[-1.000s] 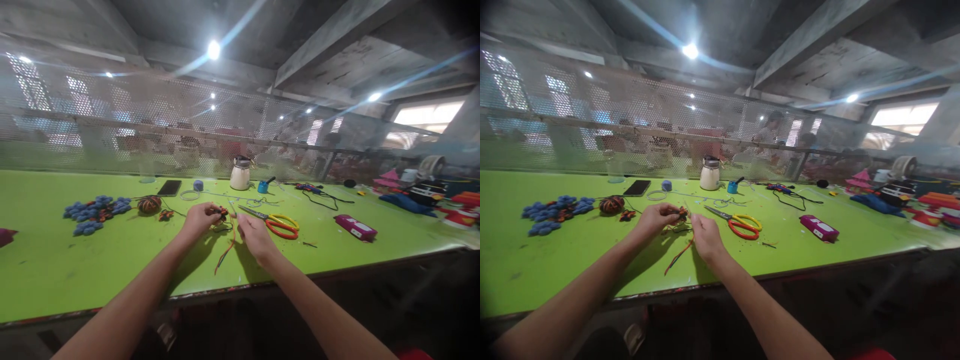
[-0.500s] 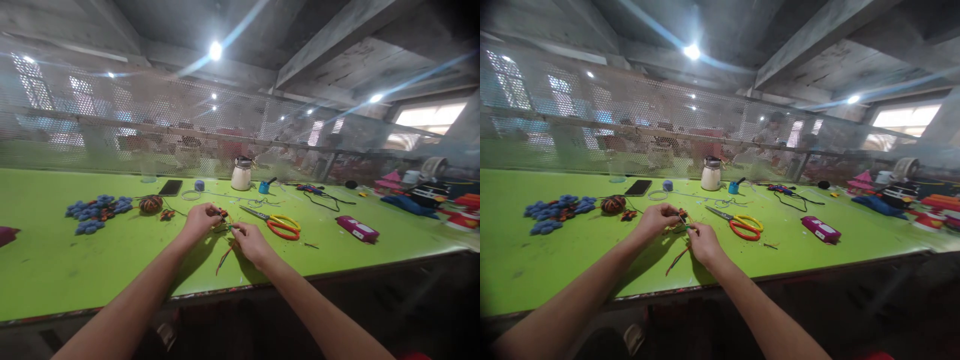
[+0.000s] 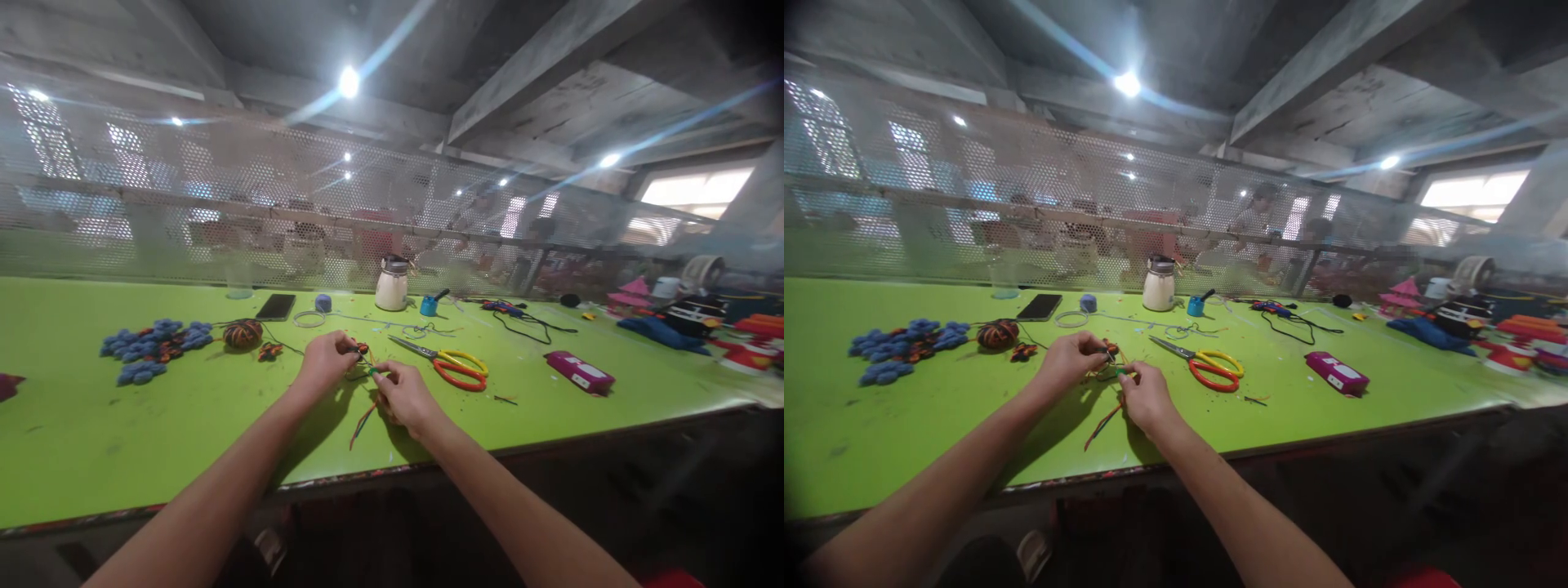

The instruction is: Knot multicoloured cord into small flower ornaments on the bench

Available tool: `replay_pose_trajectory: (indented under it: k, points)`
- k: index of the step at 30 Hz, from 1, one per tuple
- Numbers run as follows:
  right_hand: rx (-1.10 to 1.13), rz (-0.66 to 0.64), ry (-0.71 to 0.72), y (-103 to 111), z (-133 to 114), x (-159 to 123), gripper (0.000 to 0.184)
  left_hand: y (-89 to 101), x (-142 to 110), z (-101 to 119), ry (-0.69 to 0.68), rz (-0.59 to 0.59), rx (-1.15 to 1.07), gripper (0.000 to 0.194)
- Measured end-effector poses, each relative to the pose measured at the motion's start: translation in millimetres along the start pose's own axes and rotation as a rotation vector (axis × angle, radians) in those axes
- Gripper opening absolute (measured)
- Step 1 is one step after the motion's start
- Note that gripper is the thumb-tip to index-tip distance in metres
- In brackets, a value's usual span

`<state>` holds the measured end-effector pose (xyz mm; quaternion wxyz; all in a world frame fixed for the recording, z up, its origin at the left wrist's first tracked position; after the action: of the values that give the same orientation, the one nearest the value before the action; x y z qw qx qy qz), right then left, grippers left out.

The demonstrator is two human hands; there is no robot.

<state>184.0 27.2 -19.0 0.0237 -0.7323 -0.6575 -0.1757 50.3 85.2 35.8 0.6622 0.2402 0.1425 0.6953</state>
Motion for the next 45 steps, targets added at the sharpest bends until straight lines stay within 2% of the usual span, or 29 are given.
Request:
replay_pose_trajectory:
  k: [4, 9, 15, 20, 23, 28, 34, 37, 45]
  points:
    - [0.02, 0.005, -0.011, -2.9, -0.3, -0.1, 0.01, -0.4, -4.9, 4.7, -0.043, 0.025, 0.039, 0.005]
    - [0.081, 0.013, -0.004, -9.4, -1.8, 1.7, 0.007, 2.3, -13.3, 15.4, -0.188, 0.124, 0.117, 0.011]
    - [0.168, 0.069, -0.022, -16.7, -3.3, 1.4, 0.009, 11.2, -17.5, 15.7, -0.208, 0.209, 0.094, 0.009]
    - [0.199, 0.113, -0.001, -18.5, -8.6, 1.1, 0.014, 11.7, -21.8, 20.8, -0.269, 0.215, 0.051, 0.011]
    - [0.176, 0.147, 0.04, -14.7, -9.0, 3.0, 0.016, 13.0, -20.4, 19.4, -0.259, 0.215, -0.016, 0.009]
    - [-0.012, 0.213, 0.215, 1.7, -17.1, 7.1, 0.02, 10.8, -7.3, 6.0, -0.13, 0.137, -0.183, 0.003]
    - [-0.241, 0.235, 0.392, 11.6, -43.0, 0.6, 0.024, -0.8, 3.7, -10.5, 0.046, -0.054, -0.496, 0.016]
    - [-0.268, 0.23, 0.408, 11.8, -47.9, -1.4, 0.024, -0.5, 1.3, -8.2, 0.053, -0.083, -0.559, 0.019]
    - [-0.201, 0.199, 0.394, 11.4, -45.2, 0.8, 0.022, -2.9, -5.8, 0.9, 0.051, -0.141, -0.56, 0.022]
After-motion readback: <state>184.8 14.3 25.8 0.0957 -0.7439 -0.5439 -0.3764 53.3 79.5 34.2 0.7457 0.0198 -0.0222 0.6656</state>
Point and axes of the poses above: each hand's wrist, its own x-axis towards the middle knuckle, its own y-axis out of the back of the hand, z = x × y, the point moved 10 cm from there along x, towards the middle knuckle, and after that the axes turned 15 degrees about y, right-handed, at the moved point
